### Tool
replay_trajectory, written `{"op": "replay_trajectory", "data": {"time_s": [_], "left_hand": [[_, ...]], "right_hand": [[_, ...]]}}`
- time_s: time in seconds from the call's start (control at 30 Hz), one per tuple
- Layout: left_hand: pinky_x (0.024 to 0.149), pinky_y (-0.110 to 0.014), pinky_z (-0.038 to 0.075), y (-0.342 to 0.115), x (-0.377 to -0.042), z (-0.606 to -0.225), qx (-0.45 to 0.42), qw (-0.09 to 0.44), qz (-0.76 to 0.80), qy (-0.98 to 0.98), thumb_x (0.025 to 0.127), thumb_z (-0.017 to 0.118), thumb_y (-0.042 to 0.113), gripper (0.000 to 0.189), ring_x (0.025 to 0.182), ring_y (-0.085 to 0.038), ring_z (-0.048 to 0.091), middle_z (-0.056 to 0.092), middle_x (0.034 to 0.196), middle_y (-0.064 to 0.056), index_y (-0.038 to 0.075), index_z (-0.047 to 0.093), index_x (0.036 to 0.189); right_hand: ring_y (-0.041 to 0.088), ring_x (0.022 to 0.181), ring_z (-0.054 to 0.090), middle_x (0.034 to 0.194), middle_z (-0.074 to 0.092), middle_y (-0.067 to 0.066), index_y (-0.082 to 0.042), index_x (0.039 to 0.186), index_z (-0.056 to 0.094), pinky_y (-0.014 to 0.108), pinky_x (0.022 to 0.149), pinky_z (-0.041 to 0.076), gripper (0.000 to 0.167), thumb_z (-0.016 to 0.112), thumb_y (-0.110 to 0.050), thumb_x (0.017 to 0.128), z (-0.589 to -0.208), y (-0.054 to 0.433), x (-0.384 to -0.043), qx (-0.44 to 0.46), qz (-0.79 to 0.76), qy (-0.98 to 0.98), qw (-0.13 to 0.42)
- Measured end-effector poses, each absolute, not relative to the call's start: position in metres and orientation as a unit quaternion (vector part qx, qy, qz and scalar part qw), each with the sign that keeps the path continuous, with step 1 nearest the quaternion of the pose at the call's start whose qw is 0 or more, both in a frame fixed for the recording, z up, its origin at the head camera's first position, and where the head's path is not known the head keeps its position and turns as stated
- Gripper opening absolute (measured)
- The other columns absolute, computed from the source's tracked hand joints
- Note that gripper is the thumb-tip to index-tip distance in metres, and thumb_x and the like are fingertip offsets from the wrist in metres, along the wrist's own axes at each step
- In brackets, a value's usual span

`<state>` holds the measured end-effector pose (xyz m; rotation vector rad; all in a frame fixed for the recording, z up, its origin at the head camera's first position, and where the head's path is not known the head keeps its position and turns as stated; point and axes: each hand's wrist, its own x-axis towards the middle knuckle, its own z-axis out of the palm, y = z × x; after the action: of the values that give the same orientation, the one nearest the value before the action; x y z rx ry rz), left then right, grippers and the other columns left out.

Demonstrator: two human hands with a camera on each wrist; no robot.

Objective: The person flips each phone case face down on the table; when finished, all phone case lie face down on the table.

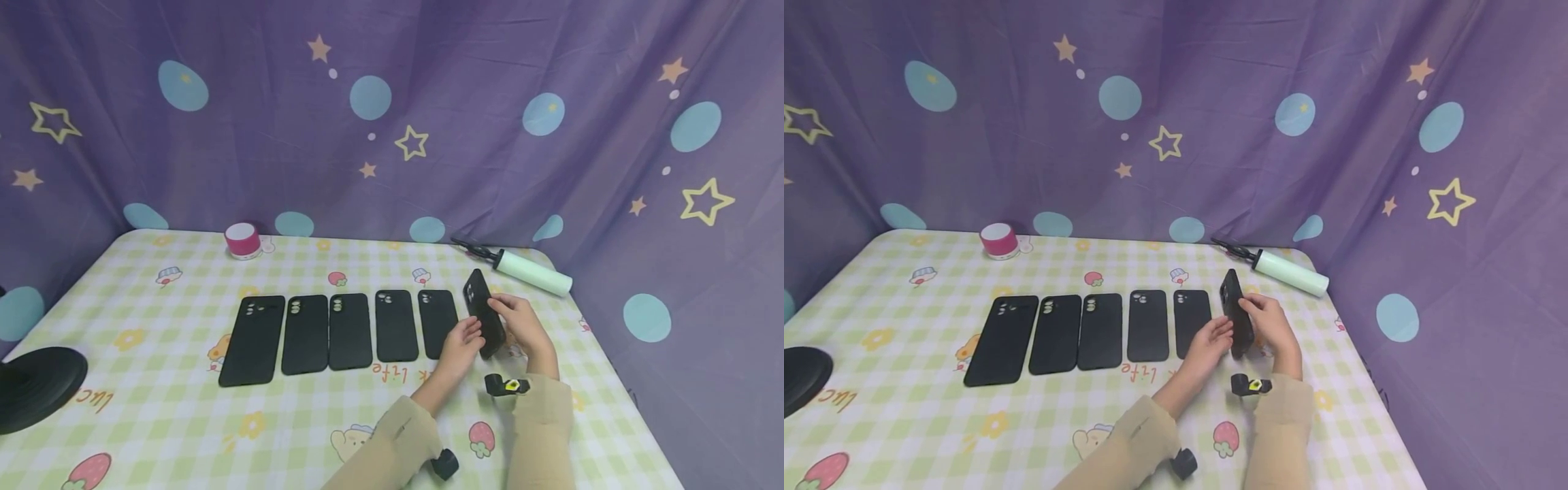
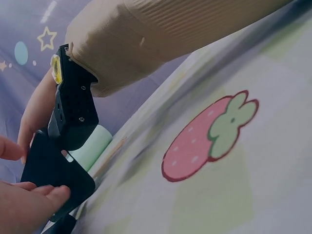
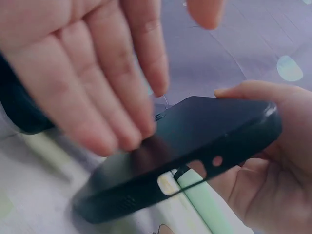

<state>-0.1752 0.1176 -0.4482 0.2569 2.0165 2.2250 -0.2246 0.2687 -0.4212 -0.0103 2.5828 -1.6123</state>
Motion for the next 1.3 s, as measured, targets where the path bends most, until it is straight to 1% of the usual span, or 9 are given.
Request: {"op": "replay_trajectory", "data": {"time_s": [0.1,0.17,0.23,0.37,0.4,0.47,0.7,0.93,1.3], "left_hand": [[0.107,-0.043,0.046,0.118,-0.175,-0.45,0.073,0.078,0.713,0.693,0.088,0.054,0.004,0.052,0.127,-0.04,0.053,0.052,0.136,-0.03,-0.013,0.044,0.136],[0.108,-0.044,0.044,0.118,-0.175,-0.45,0.065,0.088,0.704,0.701,0.088,0.055,0.006,0.053,0.129,-0.04,0.051,0.051,0.138,-0.029,-0.011,0.044,0.137],[0.109,-0.045,0.043,0.118,-0.174,-0.45,0.059,0.094,0.696,0.709,0.088,0.055,0.007,0.055,0.131,-0.04,0.049,0.049,0.14,-0.028,-0.009,0.044,0.138],[0.111,-0.047,0.04,0.118,-0.172,-0.448,0.064,0.098,0.674,0.729,0.087,0.055,0.008,0.056,0.133,-0.039,0.047,0.047,0.144,-0.025,-0.007,0.043,0.14],[0.111,-0.047,0.04,0.118,-0.171,-0.447,0.067,0.098,0.668,0.735,0.087,0.055,0.008,0.057,0.133,-0.039,0.046,0.047,0.144,-0.025,-0.007,0.043,0.14],[0.112,-0.047,0.039,0.117,-0.17,-0.446,0.073,0.097,0.659,0.742,0.087,0.055,0.008,0.056,0.134,-0.04,0.046,0.047,0.144,-0.024,-0.007,0.043,0.14],[0.112,-0.047,0.038,0.118,-0.17,-0.448,0.08,0.108,0.65,0.748,0.089,0.055,0.01,0.055,0.135,-0.04,0.045,0.047,0.144,-0.025,-0.005,0.043,0.14],[0.113,-0.047,0.038,0.117,-0.171,-0.447,0.087,0.117,0.641,0.753,0.09,0.056,0.012,0.055,0.135,-0.039,0.045,0.047,0.144,-0.026,-0.005,0.043,0.141],[0.113,-0.048,0.038,0.117,-0.171,-0.446,0.09,0.135,0.648,0.744,0.091,0.056,0.013,0.056,0.136,-0.038,0.043,0.046,0.145,-0.027,-0.002,0.042,0.142]], "right_hand": [[0.025,0.116,0.061,0.14,0.048,0.03,0.01,0.133,0.05,0.04,0.1,0.051,0.054,0.051,-0.032,0.099,-0.423,0.272,-0.224,-0.002,-0.548,0.835,0.044],[0.01,0.1,0.065,0.139,0.049,0.031,0.011,0.134,0.049,0.029,0.091,0.055,0.052,0.05,-0.028,0.099,-0.425,0.275,-0.224,0.0,-0.561,0.827,0.043],[-0.003,0.07,0.06,0.133,0.053,0.03,0.011,0.133,0.05,0.018,0.067,0.055,0.048,0.051,-0.025,0.099,-0.428,0.278,-0.225,0.012,-0.571,0.82,0.038],[-0.015,0.069,0.048,0.13,0.057,0.026,0.01,0.13,0.054,0.007,0.064,0.045,0.044,0.053,-0.022,0.099,-0.432,0.284,-0.225,0.037,-0.554,0.832,0.013],[-0.013,0.071,0.049,0.129,0.058,0.025,0.009,0.129,0.055,0.007,0.065,0.045,0.043,0.054,-0.021,0.099,-0.433,0.285,-0.225,0.047,-0.552,0.833,0.008],[-0.009,0.092,0.054,0.132,0.058,0.025,0.009,0.129,0.055,0.008,0.083,0.046,0.043,0.054,-0.022,0.099,-0.434,0.287,-0.224,0.059,-0.536,0.842,-0.002],[0.03,0.115,0.057,0.129,0.06,0.025,0.004,0.127,0.06,0.037,0.102,0.044,0.041,0.055,-0.026,0.098,-0.441,0.293,-0.226,0.101,-0.474,0.875,-0.012],[0.04,0.121,0.055,0.126,0.063,0.023,0.001,0.123,0.064,0.052,0.106,0.04,0.038,0.059,-0.025,0.096,-0.444,0.294,-0.225,0.11,-0.388,0.915,-0.005],[0.042,0.115,0.059,0.118,0.068,0.02,-0.006,0.114,0.071,0.054,0.097,0.046,0.032,0.066,-0.027,0.09,-0.447,0.291,-0.222,0.119,-0.313,0.942,-0.013]]}}
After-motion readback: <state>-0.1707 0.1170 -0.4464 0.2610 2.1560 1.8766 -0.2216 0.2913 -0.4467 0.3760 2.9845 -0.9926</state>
